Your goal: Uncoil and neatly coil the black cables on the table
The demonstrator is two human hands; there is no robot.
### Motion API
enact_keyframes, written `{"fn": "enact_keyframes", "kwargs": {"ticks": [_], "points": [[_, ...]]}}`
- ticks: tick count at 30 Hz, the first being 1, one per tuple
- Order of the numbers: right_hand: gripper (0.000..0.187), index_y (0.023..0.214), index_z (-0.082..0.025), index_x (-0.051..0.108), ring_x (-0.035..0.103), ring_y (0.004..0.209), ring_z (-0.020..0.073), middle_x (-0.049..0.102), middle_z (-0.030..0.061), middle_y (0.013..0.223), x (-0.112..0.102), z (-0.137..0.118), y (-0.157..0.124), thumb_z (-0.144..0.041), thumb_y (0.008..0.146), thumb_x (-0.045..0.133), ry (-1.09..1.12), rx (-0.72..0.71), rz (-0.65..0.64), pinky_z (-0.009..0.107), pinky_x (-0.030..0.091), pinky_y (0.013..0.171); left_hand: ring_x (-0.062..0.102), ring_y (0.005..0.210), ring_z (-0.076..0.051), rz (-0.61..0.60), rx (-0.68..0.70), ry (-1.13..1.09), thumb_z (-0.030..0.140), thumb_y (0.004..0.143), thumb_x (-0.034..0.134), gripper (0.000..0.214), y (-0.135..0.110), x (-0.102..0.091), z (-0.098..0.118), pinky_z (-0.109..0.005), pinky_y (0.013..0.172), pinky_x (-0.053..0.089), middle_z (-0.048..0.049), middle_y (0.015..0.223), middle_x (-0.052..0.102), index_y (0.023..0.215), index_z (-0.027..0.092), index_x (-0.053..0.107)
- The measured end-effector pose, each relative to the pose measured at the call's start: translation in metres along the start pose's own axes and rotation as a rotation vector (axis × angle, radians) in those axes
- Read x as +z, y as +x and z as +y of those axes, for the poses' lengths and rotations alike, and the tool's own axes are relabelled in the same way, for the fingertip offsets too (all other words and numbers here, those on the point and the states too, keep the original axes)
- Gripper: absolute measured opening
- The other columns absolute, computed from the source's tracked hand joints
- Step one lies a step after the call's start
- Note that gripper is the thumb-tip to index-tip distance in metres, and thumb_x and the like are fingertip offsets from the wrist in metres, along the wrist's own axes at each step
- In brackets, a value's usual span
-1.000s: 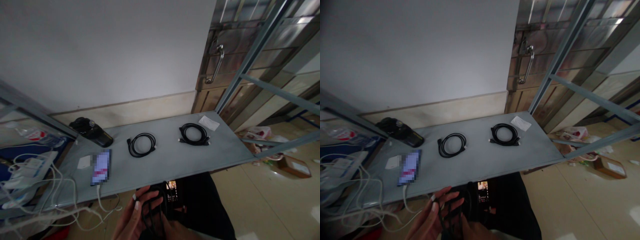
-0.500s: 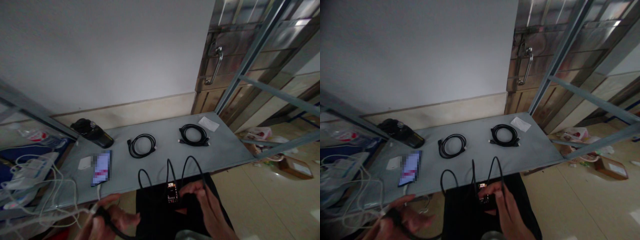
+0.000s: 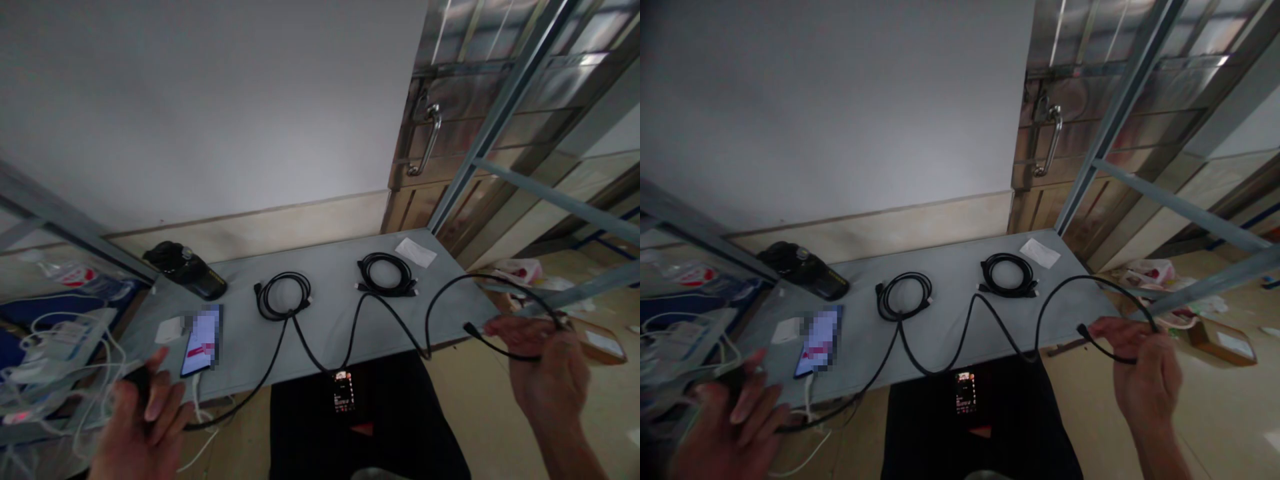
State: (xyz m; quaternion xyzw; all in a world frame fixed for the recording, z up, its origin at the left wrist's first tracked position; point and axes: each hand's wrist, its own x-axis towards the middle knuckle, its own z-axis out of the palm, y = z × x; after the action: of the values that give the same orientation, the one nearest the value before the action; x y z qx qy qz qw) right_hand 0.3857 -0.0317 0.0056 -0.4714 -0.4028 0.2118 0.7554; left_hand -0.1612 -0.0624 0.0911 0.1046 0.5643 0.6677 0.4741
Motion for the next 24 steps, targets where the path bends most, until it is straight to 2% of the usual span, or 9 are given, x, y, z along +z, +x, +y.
{"fn": "enact_keyframes", "kwargs": {"ticks": [2, 4, 7, 10, 13, 16, 18, 21, 24], "points": [[0.046, 0.085, -0.024, 0.072, 0.079, 0.093, 0.0297, 0.078, 0.0072, 0.089, 0.015, 0.006, -0.017, -0.059, 0.113, 0.064, -0.087, -0.001, -0.103, 0.052, 0.067, 0.091, 0.024, 0.042, -0.006, -0.134, -0.02, -0.097, 0.041, 0.114, 0.064, 0.027, 0.003, 0.021, -0.023, -0.013, 0.033, 0.031, 0.0074, 0.064, 0.044, 0.119, 0.018, 0.077], [0.044, 0.103, -0.023, 0.077, 0.08, 0.106, 0.0293, 0.083, 0.0112, 0.11, 0.035, 0.011, -0.038, -0.056, 0.118, 0.053, -0.231, -0.031, -0.262, 0.05, 0.067, 0.099, 0.027, 0.044, -0.005, -0.213, -0.12, -0.152, 0.037, 0.109, 0.074, 0.029, 0.012, 0.038, -0.05, -0.012, 0.032, 0.028, 0.0082, 0.069, 0.046, 0.126, 0.013, 0.076], [0.039, 0.135, -0.026, 0.077, 0.078, 0.123, 0.027, 0.079, 0.0137, 0.138, 0.074, 0.014, -0.071, -0.045, 0.122, 0.046, -0.403, -0.134, -0.615, 0.046, 0.065, 0.109, 0.039, 0.048, -0.006, -0.24, -0.255, -0.198, 0.033, 0.107, 0.078, 0.029, 0.029, 0.05, -0.087, -0.013, 0.036, 0.032, 0.0078, 0.07, 0.047, 0.126, 0.012, 0.075], [0.036, 0.149, -0.033, 0.074, 0.068, 0.145, 0.0284, 0.072, 0.012, 0.152, 0.114, 0.016, -0.106, -0.027, 0.117, 0.057, -0.487, -0.292, -0.975, 0.057, 0.051, 0.131, 0.062, 0.06, -0.01, -0.165, -0.319, -0.156, 0.029, 0.111, 0.071, 0.023, 0.04, 0.049, -0.112, -0.018, 0.052, 0.055, 0.0026, 0.078, 0.063, 0.126, 0.012, 0.076], [0.049, 0.158, -0.035, 0.067, 0.063, 0.151, 0.028, 0.069, 0.0108, 0.155, 0.145, 0.025, -0.145, -0.021, 0.111, 0.07, -0.562, -0.39, -1.2, 0.064, 0.04, 0.139, 0.082, 0.094, -0.019, -0.043, -0.307, -0.046, 0.028, 0.114, 0.061, 0.026, 0.045, 0.041, -0.126, -0.03, 0.082, 0.071, -0.009, 0.112, 0.083, 0.127, 0.015, 0.079], [0.053, 0.165, -0.039, 0.061, 0.055, 0.161, 0.0243, 0.067, 0.0069, 0.161, 0.158, 0.039, -0.18, -0.025, 0.114, 0.069, -0.588, -0.47, -1.341, 0.06, 0.031, 0.144, 0.083, 0.12, -0.028, -0.029, -0.292, 0.009, 0.036, 0.114, 0.059, 0.034, 0.048, 0.03, -0.135, -0.039, 0.099, 0.072, -0.0161, 0.132, 0.084, 0.129, 0.014, 0.081], [0.057, 0.17, -0.04, 0.055, 0.046, 0.168, 0.0231, 0.062, 0.0053, 0.17, 0.159, 0.046, -0.197, -0.025, 0.116, 0.065, -0.582, -0.546, -1.401, 0.058, 0.026, 0.146, 0.081, 0.128, -0.033, -0.068, -0.291, 0.039, 0.043, 0.112, 0.061, 0.04, 0.048, 0.023, -0.139, -0.045, 0.102, 0.072, -0.0179, 0.138, 0.083, 0.133, 0.014, 0.08], [0.055, 0.171, -0.035, 0.054, 0.041, 0.172, 0.023, 0.057, 0.0079, 0.176, 0.159, 0.047, -0.209, -0.027, 0.118, 0.063, -0.557, -0.627, -1.429, 0.057, 0.028, 0.146, 0.079, 0.132, -0.04, -0.137, -0.298, 0.109, 0.056, 0.104, 0.074, 0.052, 0.044, 0.014, -0.146, -0.049, 0.095, 0.074, -0.019, 0.147, 0.079, 0.137, 0.016, 0.078], [0.043, 0.162, -0.031, 0.064, 0.044, 0.17, 0.0216, 0.062, 0.0082, 0.171, 0.16, 0.046, -0.216, -0.031, 0.119, 0.063, -0.527, -0.621, -1.393, 0.054, 0.03, 0.146, 0.083, 0.121, -0.042, -0.15, -0.258, 0.237, 0.06, 0.082, 0.097, 0.072, 0.037, 0.007, -0.152, -0.048, 0.084, 0.075, -0.018, 0.143, 0.081, 0.139, 0.02, 0.076]]}}
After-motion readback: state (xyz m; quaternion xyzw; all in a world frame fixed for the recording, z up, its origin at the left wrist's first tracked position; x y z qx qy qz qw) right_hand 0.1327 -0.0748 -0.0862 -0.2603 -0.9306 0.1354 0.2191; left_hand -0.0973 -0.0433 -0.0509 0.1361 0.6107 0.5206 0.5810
